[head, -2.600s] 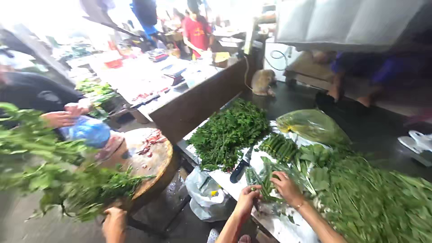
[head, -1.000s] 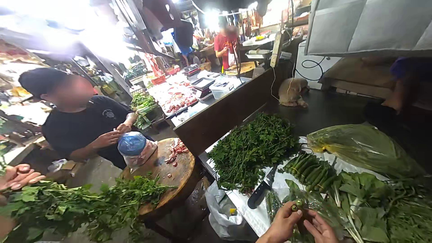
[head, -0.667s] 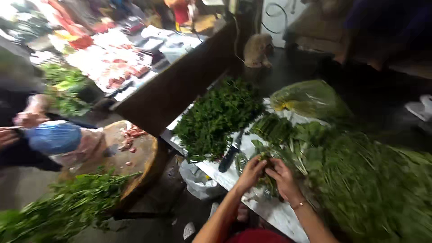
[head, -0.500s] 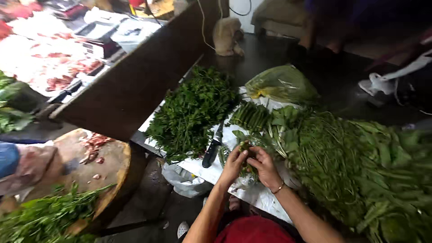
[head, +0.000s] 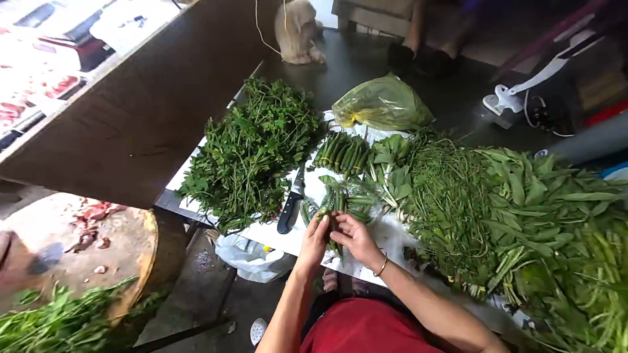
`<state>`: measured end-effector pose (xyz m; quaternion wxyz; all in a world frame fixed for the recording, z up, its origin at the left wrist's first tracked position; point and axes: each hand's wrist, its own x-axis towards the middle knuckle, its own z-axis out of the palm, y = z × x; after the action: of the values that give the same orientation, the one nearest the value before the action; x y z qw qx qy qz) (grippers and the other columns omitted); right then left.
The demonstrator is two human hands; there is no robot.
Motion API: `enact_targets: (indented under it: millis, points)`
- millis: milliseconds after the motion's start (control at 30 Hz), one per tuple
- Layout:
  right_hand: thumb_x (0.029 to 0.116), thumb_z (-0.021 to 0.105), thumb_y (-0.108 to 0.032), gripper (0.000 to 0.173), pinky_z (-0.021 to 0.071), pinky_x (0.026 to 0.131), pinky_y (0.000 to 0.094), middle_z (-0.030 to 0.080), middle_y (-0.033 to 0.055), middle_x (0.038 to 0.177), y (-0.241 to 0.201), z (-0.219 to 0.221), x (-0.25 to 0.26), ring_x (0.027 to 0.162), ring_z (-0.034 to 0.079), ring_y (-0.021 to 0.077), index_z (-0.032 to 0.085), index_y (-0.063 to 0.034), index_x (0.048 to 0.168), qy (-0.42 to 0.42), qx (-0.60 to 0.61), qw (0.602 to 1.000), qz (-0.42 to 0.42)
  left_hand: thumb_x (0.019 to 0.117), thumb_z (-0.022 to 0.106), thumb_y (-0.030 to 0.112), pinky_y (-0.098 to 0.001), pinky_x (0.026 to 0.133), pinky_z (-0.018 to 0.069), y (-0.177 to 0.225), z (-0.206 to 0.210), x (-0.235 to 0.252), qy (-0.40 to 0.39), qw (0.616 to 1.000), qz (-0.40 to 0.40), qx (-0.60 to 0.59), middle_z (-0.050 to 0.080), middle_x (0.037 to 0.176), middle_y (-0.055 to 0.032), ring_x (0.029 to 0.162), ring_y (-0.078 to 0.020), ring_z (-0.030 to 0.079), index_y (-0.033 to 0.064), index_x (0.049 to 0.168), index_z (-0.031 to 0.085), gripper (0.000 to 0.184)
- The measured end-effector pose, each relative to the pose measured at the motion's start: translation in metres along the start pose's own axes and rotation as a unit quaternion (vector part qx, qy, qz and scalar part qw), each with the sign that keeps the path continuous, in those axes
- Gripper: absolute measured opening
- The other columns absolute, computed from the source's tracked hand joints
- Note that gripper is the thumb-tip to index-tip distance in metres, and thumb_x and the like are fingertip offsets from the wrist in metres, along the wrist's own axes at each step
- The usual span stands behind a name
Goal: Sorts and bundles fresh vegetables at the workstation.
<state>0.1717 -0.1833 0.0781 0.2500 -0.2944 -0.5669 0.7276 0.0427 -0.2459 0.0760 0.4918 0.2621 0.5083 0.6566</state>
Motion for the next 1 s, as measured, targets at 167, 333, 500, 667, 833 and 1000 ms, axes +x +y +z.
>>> enact_targets:
  millis: [167, 333, 500, 667, 833, 1000]
  points:
    - [0.1043, 0.057, -0.018, 0.030, 0.0522, 0.102, 0.0395, 0.071, 0.0195, 0.119, 0.011, -0.040, 0.025, 0.110, 0.069, 0.0254, 0.070, 0.0033, 0.120, -0.115, -0.329, 0.934, 0.075, 0.1103, 0.027, 0.014, -0.0442, 0.090, 0.0597, -0.006, -0.031, -0.016, 0.061, 0.998, -0.019, -0.026, 0.071, 0.108, -0.0137, 0.103, -0.0262, 0.071, -0.0044, 0.130, 0.046, 0.033]
    - [0.1055, 0.044, -0.006, 0.036, 0.0402, 0.117, 0.0460, 0.061, 0.0186, 0.141, 0.029, -0.072, 0.079, 0.134, 0.056, 0.0325, 0.064, 0.0003, 0.135, -0.058, -0.530, 0.843, 0.079, 0.1116, 0.026, 0.014, -0.0445, 0.082, 0.0626, 0.000, -0.041, -0.025, 0.101, 0.990, -0.051, -0.078, 0.071, 0.103, -0.0146, 0.093, -0.0280, 0.073, -0.0019, 0.132, 0.044, 0.032]
    - [0.1009, 0.048, -0.001, 0.034, 0.0407, 0.115, 0.0526, 0.061, 0.0182, 0.138, 0.027, -0.077, 0.104, 0.136, 0.052, 0.0350, 0.068, -0.0012, 0.128, -0.013, -0.606, 0.791, 0.077, 0.1114, 0.028, 0.014, -0.0430, 0.080, 0.0622, 0.004, -0.032, -0.028, 0.101, 0.990, -0.062, -0.081, 0.070, 0.101, -0.0147, 0.089, -0.0267, 0.073, -0.0012, 0.136, 0.043, 0.033]
    - [0.0982, 0.060, -0.008, 0.026, 0.0433, 0.110, 0.0599, 0.061, 0.0262, 0.135, 0.020, -0.074, 0.104, 0.132, 0.053, 0.0433, 0.070, 0.0044, 0.118, -0.039, -0.659, 0.749, 0.063, 0.1107, 0.031, 0.018, -0.0406, 0.078, 0.0621, 0.009, -0.033, -0.032, 0.079, 0.992, -0.056, -0.084, 0.070, 0.102, -0.0121, 0.087, -0.0238, 0.072, -0.0011, 0.137, 0.043, 0.035]
    - [0.0972, 0.066, -0.011, 0.034, 0.0460, 0.101, 0.0681, 0.059, 0.0345, 0.133, 0.022, -0.091, 0.095, 0.125, 0.056, 0.0536, 0.066, 0.0068, 0.126, -0.021, -0.673, 0.736, 0.077, 0.1117, 0.032, 0.020, -0.0427, 0.079, 0.0614, 0.007, -0.039, -0.031, 0.087, 0.989, -0.052, -0.111, 0.070, 0.103, -0.0139, 0.089, -0.0262, 0.072, 0.0013, 0.138, 0.043, 0.034]
    - [0.0955, 0.067, -0.010, 0.036, 0.0448, 0.104, 0.0656, 0.059, 0.0341, 0.132, 0.029, -0.108, 0.087, 0.127, 0.055, 0.0518, 0.065, 0.0057, 0.128, -0.014, -0.674, 0.733, 0.089, 0.1117, 0.032, 0.020, -0.0417, 0.079, 0.0610, 0.006, -0.041, -0.028, 0.092, 0.987, -0.046, -0.122, 0.070, 0.103, -0.0134, 0.089, -0.0260, 0.072, 0.0028, 0.136, 0.044, 0.032]
